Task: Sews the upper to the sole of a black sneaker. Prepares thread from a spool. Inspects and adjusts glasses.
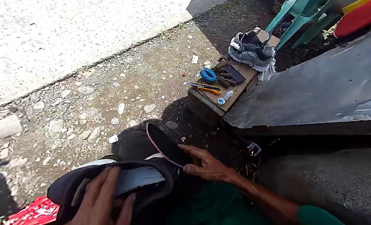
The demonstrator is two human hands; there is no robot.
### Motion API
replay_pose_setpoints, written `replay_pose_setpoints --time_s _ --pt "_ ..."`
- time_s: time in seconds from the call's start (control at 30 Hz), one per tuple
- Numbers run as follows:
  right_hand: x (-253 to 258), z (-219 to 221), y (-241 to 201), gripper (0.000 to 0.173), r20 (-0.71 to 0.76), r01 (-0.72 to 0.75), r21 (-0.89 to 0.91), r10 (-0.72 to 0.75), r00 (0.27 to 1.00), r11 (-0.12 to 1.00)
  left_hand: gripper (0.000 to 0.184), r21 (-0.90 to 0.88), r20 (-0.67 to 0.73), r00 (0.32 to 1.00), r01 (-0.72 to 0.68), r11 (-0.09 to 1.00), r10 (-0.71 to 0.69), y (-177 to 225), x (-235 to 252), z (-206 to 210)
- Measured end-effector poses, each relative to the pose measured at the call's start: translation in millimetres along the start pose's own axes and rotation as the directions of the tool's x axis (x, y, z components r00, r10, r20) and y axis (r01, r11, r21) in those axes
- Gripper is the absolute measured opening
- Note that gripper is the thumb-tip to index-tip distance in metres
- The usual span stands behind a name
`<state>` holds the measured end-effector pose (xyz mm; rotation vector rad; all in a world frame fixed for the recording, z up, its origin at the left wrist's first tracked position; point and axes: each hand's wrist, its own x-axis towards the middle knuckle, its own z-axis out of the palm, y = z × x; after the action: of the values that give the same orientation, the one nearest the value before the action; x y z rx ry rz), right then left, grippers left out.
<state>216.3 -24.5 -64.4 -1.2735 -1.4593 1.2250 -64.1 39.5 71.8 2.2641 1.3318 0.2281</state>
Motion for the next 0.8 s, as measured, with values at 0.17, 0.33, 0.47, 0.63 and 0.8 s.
replay_pose_setpoints --time_s 0.17,0.33,0.47,0.63,0.8 --pt "-3.2 -9.0 11.6 0.076 0.067 0.022 -0.159 -0.012 0.998 0.987 0.067 0.063 -0.152 0.988 0.015 0.998 -0.005 -13.2 -0.3 15.0" --pt "12.4 -47.9 -15.6 0.062 0.166 0.187 -0.283 -0.144 0.976 0.941 0.066 0.012 -0.183 0.983 0.018 1.0 -0.016 -22.1 -3.9 23.4" --pt "37.9 -91.4 -111.7 0.052 0.441 0.449 -0.578 -0.202 0.875 0.681 0.058 -0.079 -0.221 0.975 -0.019 0.997 0.002 -28.0 -3.3 29.5" --pt "69.0 -50.7 -196.8 0.045 0.689 0.673 -0.709 0.006 0.724 0.212 0.052 -0.217 -0.265 0.964 -0.052 0.975 -0.007 -29.5 -1.7 31.8" --pt "88.8 28.8 -185.1 0.03 0.698 0.693 -0.713 0.009 0.716 0.112 0.039 -0.389 -0.512 0.855 -0.323 0.863 0.089 -16.5 -20.0 45.4"
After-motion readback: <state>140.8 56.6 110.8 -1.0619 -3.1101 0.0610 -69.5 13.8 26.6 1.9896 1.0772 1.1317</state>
